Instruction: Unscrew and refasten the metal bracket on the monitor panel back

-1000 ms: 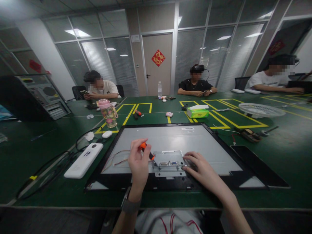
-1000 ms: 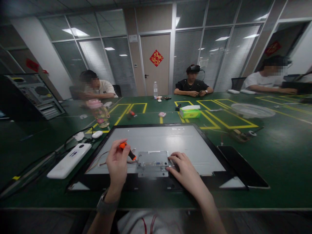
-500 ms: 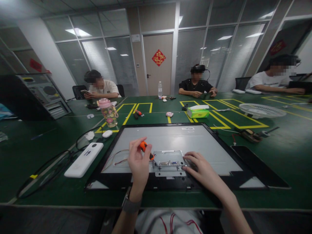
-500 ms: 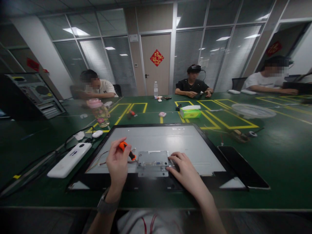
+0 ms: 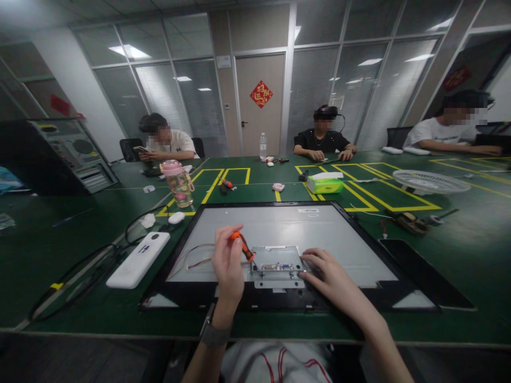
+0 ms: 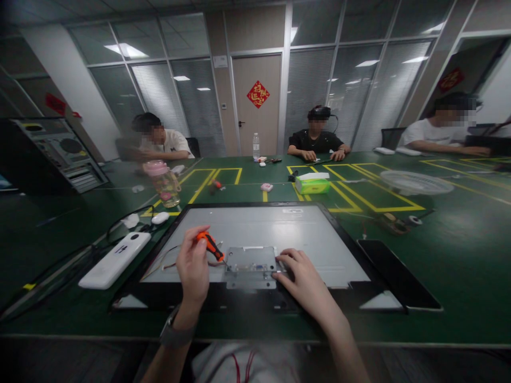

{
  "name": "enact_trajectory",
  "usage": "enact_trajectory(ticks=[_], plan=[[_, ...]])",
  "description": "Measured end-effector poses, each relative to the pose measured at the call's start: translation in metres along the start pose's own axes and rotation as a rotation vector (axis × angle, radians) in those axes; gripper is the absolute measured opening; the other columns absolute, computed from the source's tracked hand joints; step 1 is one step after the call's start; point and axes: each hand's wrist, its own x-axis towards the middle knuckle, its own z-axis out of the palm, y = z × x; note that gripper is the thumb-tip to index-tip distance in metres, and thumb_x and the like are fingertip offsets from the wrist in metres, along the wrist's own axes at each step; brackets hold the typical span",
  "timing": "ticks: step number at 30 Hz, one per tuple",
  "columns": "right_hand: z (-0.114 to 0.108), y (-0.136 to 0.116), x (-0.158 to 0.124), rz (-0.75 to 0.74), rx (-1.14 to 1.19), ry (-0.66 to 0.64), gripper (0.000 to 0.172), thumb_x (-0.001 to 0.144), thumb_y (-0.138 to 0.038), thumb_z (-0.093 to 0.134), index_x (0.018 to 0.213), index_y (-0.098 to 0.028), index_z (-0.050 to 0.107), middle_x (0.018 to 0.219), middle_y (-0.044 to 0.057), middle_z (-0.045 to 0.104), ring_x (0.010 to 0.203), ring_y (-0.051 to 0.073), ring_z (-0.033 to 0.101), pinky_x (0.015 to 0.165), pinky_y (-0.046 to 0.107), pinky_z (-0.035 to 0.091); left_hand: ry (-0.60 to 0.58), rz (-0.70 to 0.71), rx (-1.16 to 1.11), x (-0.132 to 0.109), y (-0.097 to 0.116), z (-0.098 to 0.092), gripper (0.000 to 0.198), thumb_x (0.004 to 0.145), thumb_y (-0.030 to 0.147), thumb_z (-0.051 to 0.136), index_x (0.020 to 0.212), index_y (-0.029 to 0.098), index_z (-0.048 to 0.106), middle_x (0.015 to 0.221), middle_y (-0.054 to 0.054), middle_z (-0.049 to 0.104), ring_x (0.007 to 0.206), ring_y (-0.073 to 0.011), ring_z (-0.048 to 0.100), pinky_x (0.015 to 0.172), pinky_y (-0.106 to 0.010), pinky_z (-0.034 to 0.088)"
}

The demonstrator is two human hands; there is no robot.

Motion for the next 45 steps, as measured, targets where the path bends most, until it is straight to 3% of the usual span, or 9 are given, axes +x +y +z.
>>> enact_trajectory(ticks=[5,12,18,24,30,36,41,45], plan=[[-0.0012,-0.0026,-0.0002,0.007,0.009,-0.01,0.028,0.087,-0.033,0.06,0.11,-0.018,0.066,0.116,0.011,0.06,0.111,0.027,0.055,0.1,0.041,0.044,-0.024,-0.106,-0.075,-0.003,-0.0049,-0.0011,0.031,0.094,0.029,0.044,0.111,0.018,0.067,0.109,-0.009,0.061,0.095,-0.0186,0.061,0.083,-0.029,0.049],[-0.0002,-0.0008,-0.0007,-0.002,0.009,0.016,0.027,0.087,-0.034,0.06,0.109,-0.02,0.067,0.117,0.01,0.061,0.112,0.027,0.056,0.1,0.041,0.045,0.001,0.006,-0.023,0.0005,0.0004,0.0014,0.02,0.087,0.027,0.06,0.102,0.02,0.07,0.094,-0.004,0.055,0.079,-0.0128,0.056,0.07,-0.022,0.049],[-0.0001,-0.0005,-0.0002,-0.005,0.005,0.012,0.027,0.087,-0.034,0.06,0.109,-0.02,0.068,0.116,0.01,0.061,0.11,0.027,0.056,0.099,0.042,0.046,-0.024,-0.133,-0.14,-0.0023,-0.007,-0.0002,0.031,0.095,0.033,0.047,0.113,0.018,0.067,0.103,-0.008,0.062,0.09,-0.0165,0.061,0.083,-0.028,0.049],[0.0004,0.0007,-0.0003,-0.009,0.0,0.009,0.027,0.087,-0.035,0.06,0.109,-0.021,0.067,0.117,0.01,0.061,0.111,0.027,0.056,0.1,0.042,0.045,0.016,0.008,0.014,0.0013,-0.0021,0.0004,0.015,0.085,0.028,0.063,0.096,0.019,0.07,0.093,-0.004,0.055,0.079,-0.0141,0.055,0.069,-0.023,0.048],[0.0009,0.0017,-0.0004,-0.012,0.001,0.01,0.027,0.087,-0.035,0.06,0.11,-0.021,0.067,0.117,0.009,0.061,0.111,0.027,0.056,0.1,0.043,0.045,-0.016,-0.048,0.004,-0.0003,-0.0029,-0.001,0.03,0.096,0.029,0.043,0.11,0.019,0.067,0.1,-0.006,0.056,0.084,-0.0152,0.056,0.072,-0.025,0.047],[-0.0001,0.0008,-0.0002,-0.011,0.004,0.0,0.027,0.088,-0.035,0.059,0.11,-0.02,0.066,0.117,0.01,0.061,0.11,0.027,0.056,0.099,0.043,0.045,0.05,0.003,0.011,0.0006,-0.0023,0.0005,0.018,0.087,0.031,0.062,0.099,0.018,0.067,0.093,-0.004,0.053,0.075,-0.0123,0.054,0.069,-0.022,0.048],[-0.0004,0.0001,0.0002,-0.004,0.005,-0.008,0.026,0.088,-0.036,0.059,0.109,-0.021,0.066,0.118,0.01,0.06,0.111,0.028,0.055,0.1,0.043,0.045,-0.051,-0.044,-0.086,-0.0023,-0.0028,-0.0002,0.025,0.094,0.034,0.05,0.104,0.018,0.067,0.103,-0.008,0.06,0.092,-0.0176,0.06,0.081,-0.029,0.05],[-0.0002,0.0005,0.0002,-0.007,0.004,-0.006,0.027,0.088,-0.035,0.059,0.109,-0.021,0.067,0.117,0.01,0.061,0.11,0.027,0.056,0.099,0.044,0.045,-0.071,-0.04,-0.113,-0.001,-0.0022,0.0001,0.017,0.089,0.03,0.06,0.099,0.019,0.067,0.093,-0.004,0.06,0.08,-0.0138,0.061,0.073,-0.025,0.051]])
